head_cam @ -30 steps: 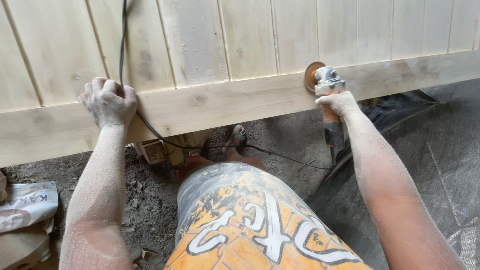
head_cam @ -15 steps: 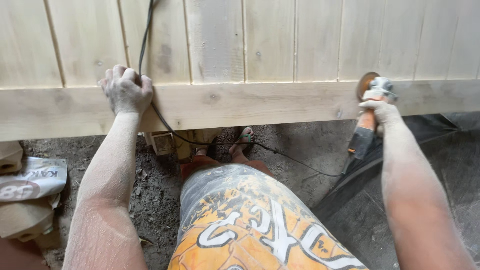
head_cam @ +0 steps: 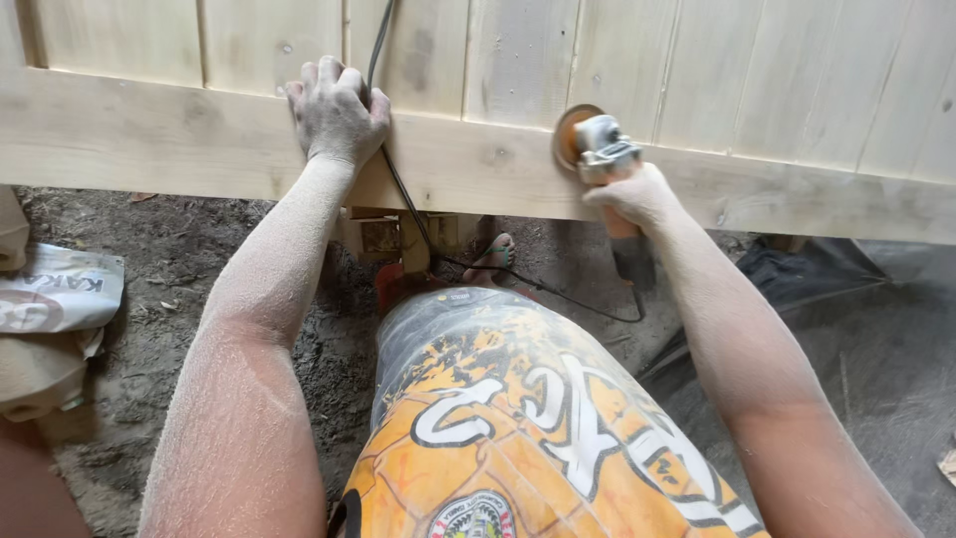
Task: The person uses a power tool with a sanding attachment to smooth the surface of a wooden door panel. They move the tool across the wooden slats and along the edges while using their free hand to steady and rotate the door on the ground.
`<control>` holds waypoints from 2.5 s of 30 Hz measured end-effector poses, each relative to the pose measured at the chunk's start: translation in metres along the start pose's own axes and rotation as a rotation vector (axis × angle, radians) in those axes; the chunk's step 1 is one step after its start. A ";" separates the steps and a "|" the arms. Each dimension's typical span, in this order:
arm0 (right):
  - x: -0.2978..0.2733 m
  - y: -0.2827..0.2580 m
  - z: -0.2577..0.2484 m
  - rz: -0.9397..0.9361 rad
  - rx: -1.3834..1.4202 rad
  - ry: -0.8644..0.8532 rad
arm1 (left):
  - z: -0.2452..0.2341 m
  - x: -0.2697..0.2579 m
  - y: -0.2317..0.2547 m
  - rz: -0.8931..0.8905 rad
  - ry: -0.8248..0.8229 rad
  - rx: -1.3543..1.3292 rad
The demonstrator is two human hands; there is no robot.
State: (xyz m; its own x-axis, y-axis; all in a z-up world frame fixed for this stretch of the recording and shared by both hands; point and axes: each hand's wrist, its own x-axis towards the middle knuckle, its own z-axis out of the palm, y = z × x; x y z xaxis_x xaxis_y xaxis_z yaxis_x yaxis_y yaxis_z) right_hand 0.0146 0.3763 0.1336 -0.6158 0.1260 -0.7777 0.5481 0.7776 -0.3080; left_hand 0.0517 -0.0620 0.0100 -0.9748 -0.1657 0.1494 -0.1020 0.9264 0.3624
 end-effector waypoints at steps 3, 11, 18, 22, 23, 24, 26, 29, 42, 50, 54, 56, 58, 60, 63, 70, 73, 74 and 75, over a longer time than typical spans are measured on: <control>-0.006 -0.050 0.030 -0.021 -0.125 -0.027 | 0.000 0.000 0.001 -0.042 -0.085 -0.001; -0.039 -0.097 0.083 -0.178 -0.362 -0.138 | -0.016 -0.002 0.008 -0.011 -0.024 -0.016; -0.010 -0.020 0.023 -0.005 -0.111 -0.011 | -0.023 0.000 0.012 -0.022 -0.045 -0.026; 0.010 0.042 -0.007 0.040 0.050 0.070 | -0.017 0.000 0.010 -0.039 -0.056 -0.031; 0.014 0.058 -0.014 0.036 0.104 0.116 | -0.016 0.000 0.009 -0.032 -0.066 -0.013; 0.018 0.071 -0.025 0.039 0.142 0.120 | -0.014 0.000 0.008 -0.026 -0.077 0.004; 0.022 0.095 -0.045 0.051 0.225 0.137 | -0.010 0.002 0.007 -0.034 -0.100 -0.013; 0.026 0.116 -0.068 0.130 0.182 0.160 | -0.011 -0.001 0.008 -0.022 -0.101 0.051; 0.057 0.253 -0.202 0.286 0.636 0.232 | -0.013 -0.003 0.015 -0.057 -0.078 0.095; 0.043 0.245 -0.181 0.336 0.553 0.268 | -0.011 0.002 0.015 -0.084 -0.115 0.095; 0.015 0.179 -0.126 0.264 0.367 0.211 | -0.009 -0.002 0.011 -0.044 -0.101 0.102; 0.004 0.147 -0.101 0.229 0.248 0.199 | -0.007 0.001 0.010 -0.029 -0.086 0.094; -0.002 0.117 -0.072 0.168 0.239 0.139 | -0.006 -0.005 0.006 -0.026 -0.101 0.088; -0.007 0.091 -0.046 0.127 0.150 0.115 | -0.005 0.000 0.004 -0.025 -0.113 0.076; -0.010 0.053 -0.015 0.035 0.106 0.074 | -0.007 -0.001 0.004 -0.017 -0.094 0.047; -0.030 -0.035 0.055 -0.063 -0.117 -0.042 | -0.013 -0.004 0.007 -0.012 -0.021 -0.070; -0.043 -0.062 0.086 -0.072 -0.117 -0.138 | -0.020 -0.003 0.008 -0.004 0.008 -0.125; -0.050 -0.065 0.092 -0.088 -0.185 -0.144 | -0.022 -0.004 0.008 -0.003 -0.001 -0.147; -0.057 -0.067 0.097 -0.108 -0.254 -0.150 | -0.025 -0.004 0.008 -0.003 -0.005 -0.164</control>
State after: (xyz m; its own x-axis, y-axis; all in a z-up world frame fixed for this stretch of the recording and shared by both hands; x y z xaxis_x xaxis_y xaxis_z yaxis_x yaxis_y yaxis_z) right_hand 0.0683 0.2573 0.1455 -0.5619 -0.0437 -0.8260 0.3136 0.9128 -0.2616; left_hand 0.0596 -0.0624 0.0350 -0.9756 -0.1661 0.1439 -0.0711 0.8581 0.5085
